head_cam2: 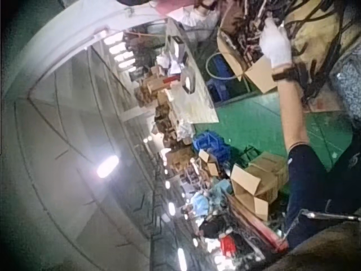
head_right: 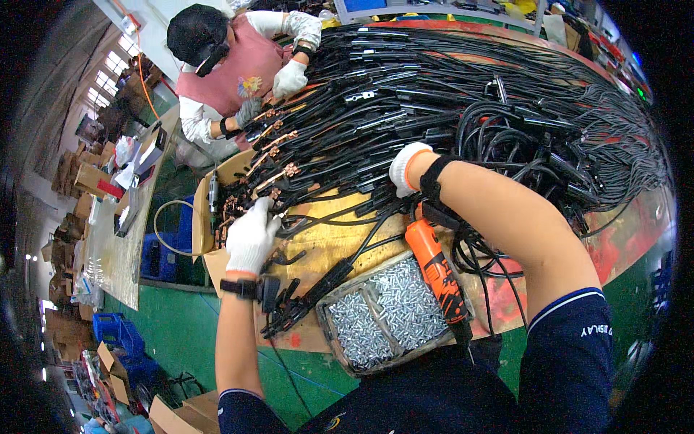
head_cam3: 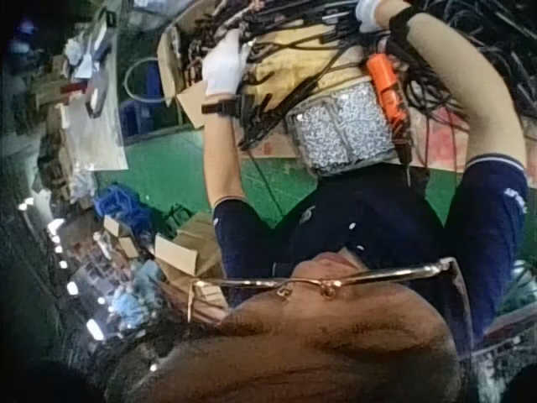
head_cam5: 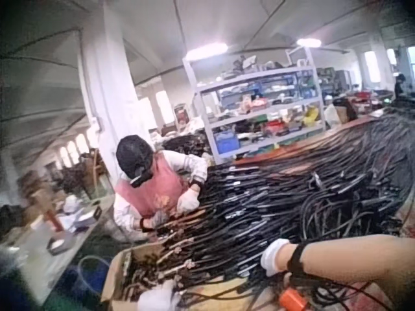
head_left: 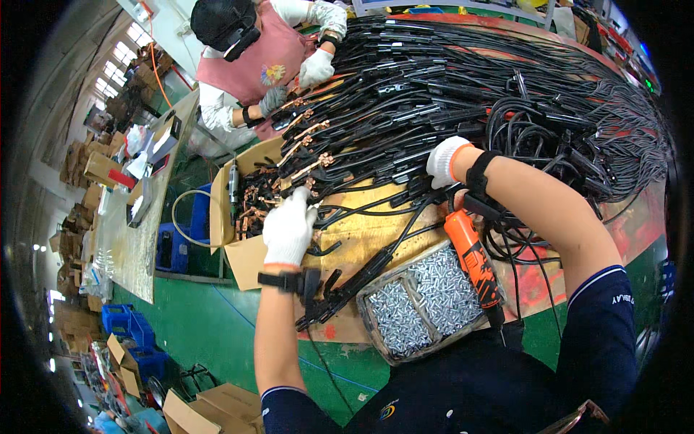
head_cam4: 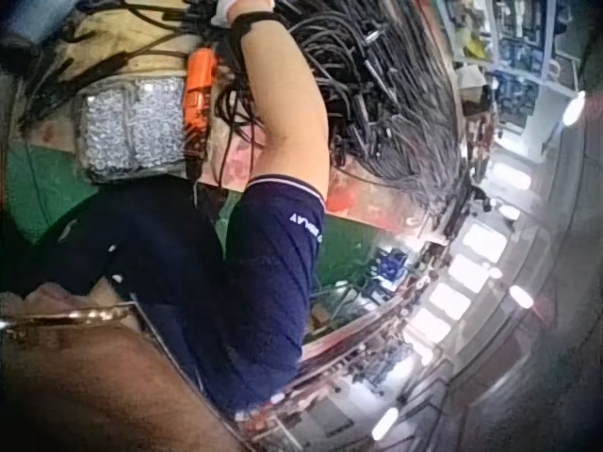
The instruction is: The recorder uses an electric screwdriver to attach connectors to the ends of long black cables.
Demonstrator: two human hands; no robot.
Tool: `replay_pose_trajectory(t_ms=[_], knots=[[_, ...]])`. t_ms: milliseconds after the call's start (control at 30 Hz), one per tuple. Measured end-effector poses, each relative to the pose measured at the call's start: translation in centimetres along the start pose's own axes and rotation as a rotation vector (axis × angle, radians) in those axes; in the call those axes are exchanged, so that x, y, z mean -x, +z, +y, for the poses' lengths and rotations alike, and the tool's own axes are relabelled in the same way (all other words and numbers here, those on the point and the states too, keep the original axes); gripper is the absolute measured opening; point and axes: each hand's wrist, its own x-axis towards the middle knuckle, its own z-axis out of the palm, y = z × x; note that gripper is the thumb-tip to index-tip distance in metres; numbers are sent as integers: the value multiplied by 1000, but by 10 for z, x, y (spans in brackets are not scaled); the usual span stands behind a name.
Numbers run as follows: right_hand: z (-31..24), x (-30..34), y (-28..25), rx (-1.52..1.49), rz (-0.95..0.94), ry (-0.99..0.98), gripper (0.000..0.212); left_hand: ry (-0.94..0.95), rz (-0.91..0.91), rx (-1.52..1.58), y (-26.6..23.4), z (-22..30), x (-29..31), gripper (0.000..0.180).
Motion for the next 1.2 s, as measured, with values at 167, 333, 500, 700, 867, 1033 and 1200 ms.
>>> replay_pose_trajectory(t_ms=[167,333,500,700,867,1033,1200], knots=[[-13,0,-10,118,-44,-7,39,317,-108,-61,15,-18,57,14],[-6,-1,-3,84,-25,-40,36,234,-228,-268,16,-8,70,12],[-7,-3,-1,83,-30,-34,38,275,-108,-239,-10,-15,51,14],[5,13,-5,28,88,-220,42,166,234,64,-82,4,47,22],[-24,49,-29,-291,239,-274,42,154,244,0,-117,35,57,26],[-114,76,-52,-258,689,-720,35,130,63,133,-133,57,83,24],[-114,100,-60,-252,686,-832,42,103,1,256,-122,62,102,24]])
